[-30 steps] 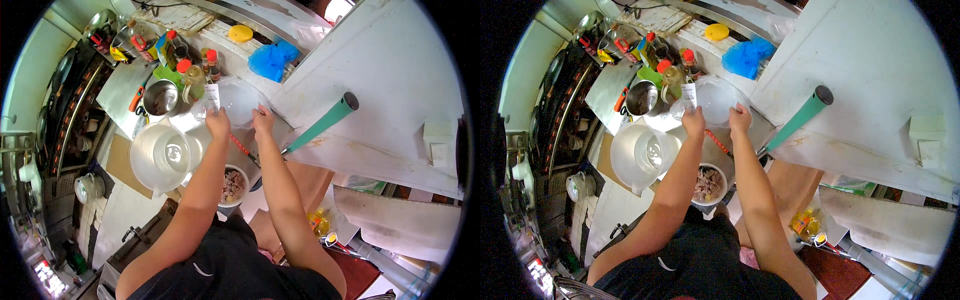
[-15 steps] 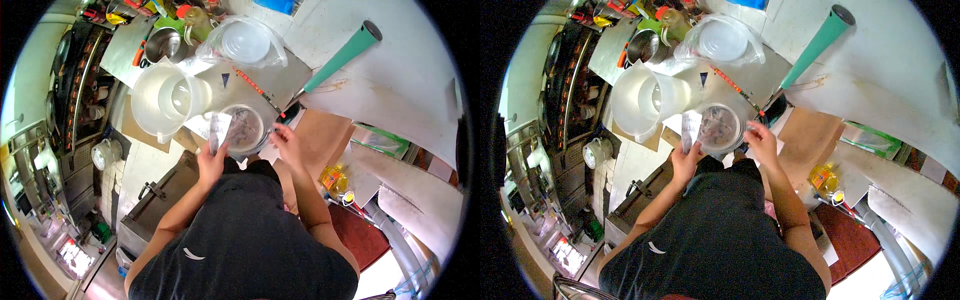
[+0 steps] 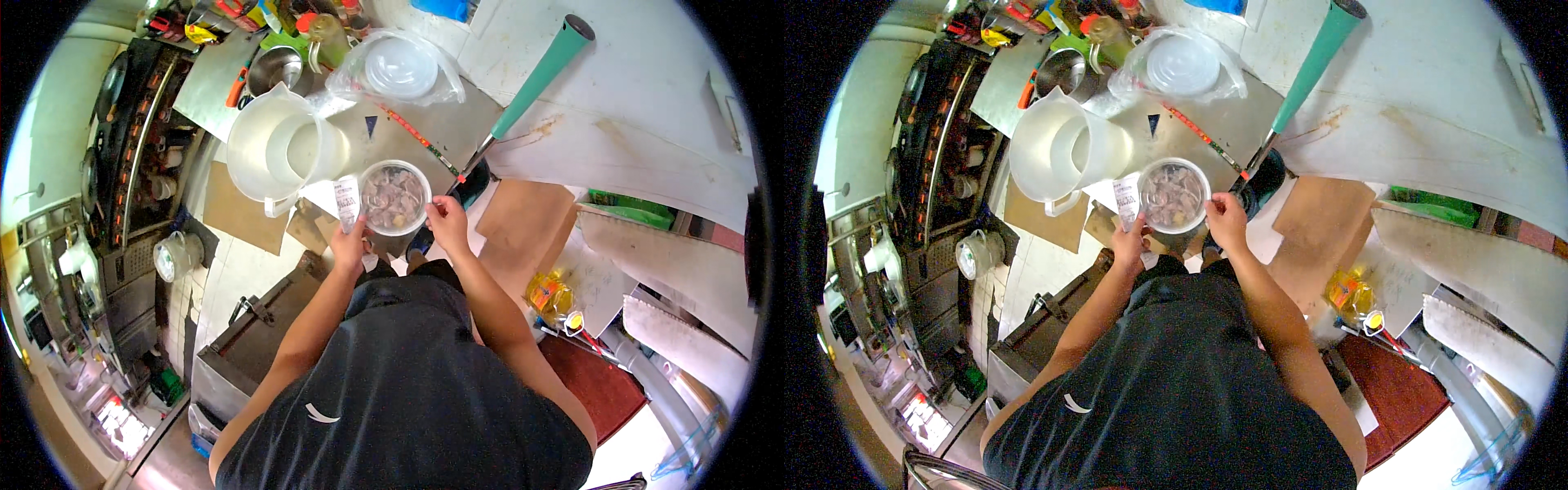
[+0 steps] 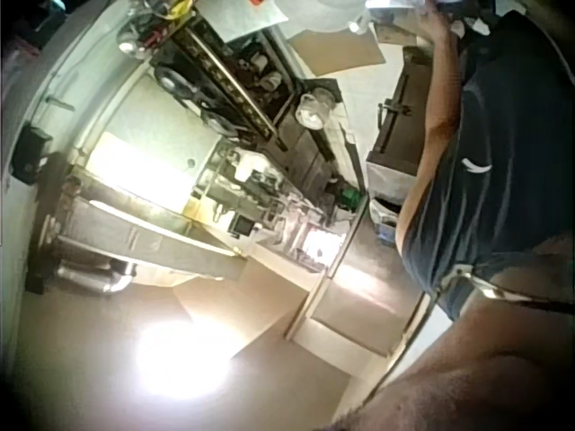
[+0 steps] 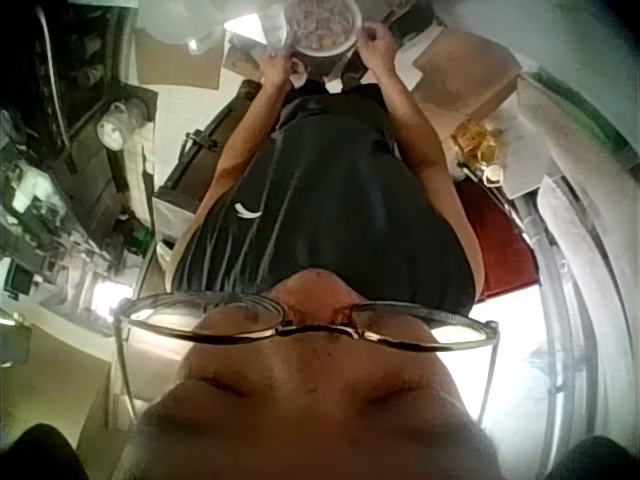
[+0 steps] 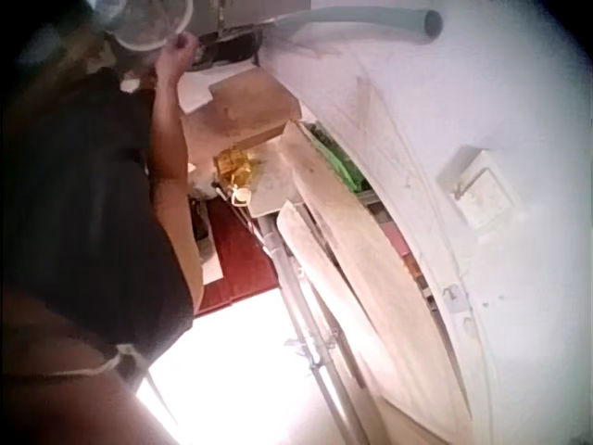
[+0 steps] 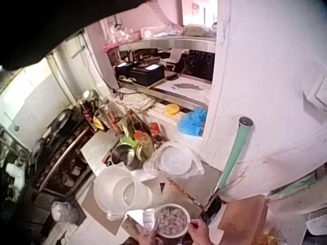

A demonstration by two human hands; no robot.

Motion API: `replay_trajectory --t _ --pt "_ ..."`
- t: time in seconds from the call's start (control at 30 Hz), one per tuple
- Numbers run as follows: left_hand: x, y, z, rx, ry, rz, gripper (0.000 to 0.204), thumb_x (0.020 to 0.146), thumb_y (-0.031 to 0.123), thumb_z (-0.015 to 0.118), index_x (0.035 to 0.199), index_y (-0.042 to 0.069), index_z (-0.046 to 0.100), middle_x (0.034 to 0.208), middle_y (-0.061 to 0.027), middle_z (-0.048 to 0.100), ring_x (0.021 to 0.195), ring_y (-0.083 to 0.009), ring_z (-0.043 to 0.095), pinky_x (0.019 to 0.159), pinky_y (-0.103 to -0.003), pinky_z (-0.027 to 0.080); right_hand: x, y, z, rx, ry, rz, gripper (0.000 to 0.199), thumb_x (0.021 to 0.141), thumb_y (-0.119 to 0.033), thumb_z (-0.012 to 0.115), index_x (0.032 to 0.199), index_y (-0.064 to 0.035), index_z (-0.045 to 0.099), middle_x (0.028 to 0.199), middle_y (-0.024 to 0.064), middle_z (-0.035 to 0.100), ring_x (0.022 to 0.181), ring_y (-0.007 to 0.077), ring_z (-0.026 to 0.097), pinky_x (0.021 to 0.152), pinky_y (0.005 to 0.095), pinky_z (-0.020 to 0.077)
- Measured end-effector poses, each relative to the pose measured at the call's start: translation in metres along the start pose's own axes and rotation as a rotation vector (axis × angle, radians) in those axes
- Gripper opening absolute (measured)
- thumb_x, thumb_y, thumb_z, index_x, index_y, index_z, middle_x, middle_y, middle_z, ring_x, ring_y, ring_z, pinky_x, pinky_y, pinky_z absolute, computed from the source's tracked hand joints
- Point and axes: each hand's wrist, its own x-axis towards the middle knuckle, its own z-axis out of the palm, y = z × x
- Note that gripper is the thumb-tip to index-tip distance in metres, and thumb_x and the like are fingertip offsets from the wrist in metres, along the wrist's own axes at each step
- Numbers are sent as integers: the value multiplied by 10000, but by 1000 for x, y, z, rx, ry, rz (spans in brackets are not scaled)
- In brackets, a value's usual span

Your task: The person drains cooked items from a wok, adds them to a bowl containing tofu, and weighs the bowl while adding sliced meat. The person then pours broth into the bowl, covers it with a lid, and hands it to a worker at the counter.

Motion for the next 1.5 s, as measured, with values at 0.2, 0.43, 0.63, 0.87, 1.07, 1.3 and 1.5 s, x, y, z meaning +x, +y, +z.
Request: replay_trajectory --t 0.2,0.43,0.63,0.87,1.07,1.3,1.5 --pt "2 -7 -6 -29 -70 -16 231 948 292 656 1003 68 642 794 -51 675 610 -115 596 437 -246 395 -9 -4 6 87 -8 125 283 947 -242 638 1033 26 611 736 83 655 551 144 639 500 282 508" --pt "-16 -19 -7 14 -264 -25 200 900 230 704 966 52 642 810 -64 721 531 -105 563 450 -249 403 -60 -4 27 453 -135 266 269 972 -185 608 1124 1 487 937 114 682 701 149 677 548 233 527" --pt "-10 -29 -8 12 -285 -153 162 887 194 725 965 69 659 865 -51 728 710 -120 659 513 -242 408 -57 -2 27 442 -223 323 268 956 -191 639 1086 -13 486 958 112 694 741 144 687 579 250 539" --pt "-6 -17 -17 -42 -212 -120 227 904 248 710 1063 115 620 867 -3 691 709 -100 635 481 -239 372 -57 2 29 374 -139 265 281 963 -211 626 1113 1 518 914 92 668 700 140 658 592 249 531" --pt "18 13 -29 -119 -167 -57 261 905 277 709 1090 118 617 908 4 673 798 -113 631 535 -252 388 -30 -5 11 375 36 244 320 953 -276 638 1137 -17 604 947 27 647 755 115 638 599 252 532" --pt "41 2 -18 -86 -113 -87 169 911 238 697 1018 116 650 825 20 648 663 -114 559 501 -271 380 2 -11 8 373 27 267 280 958 -262 641 1116 -32 616 856 6 621 687 87 583 600 244 493" --pt "58 9 -16 -242 -141 -181 145 884 172 710 993 111 635 794 4 627 632 -135 547 475 -306 378 32 -24 2 530 -64 297 341 942 -211 658 1231 -38 600 934 7 653 759 108 609 649 273 509"
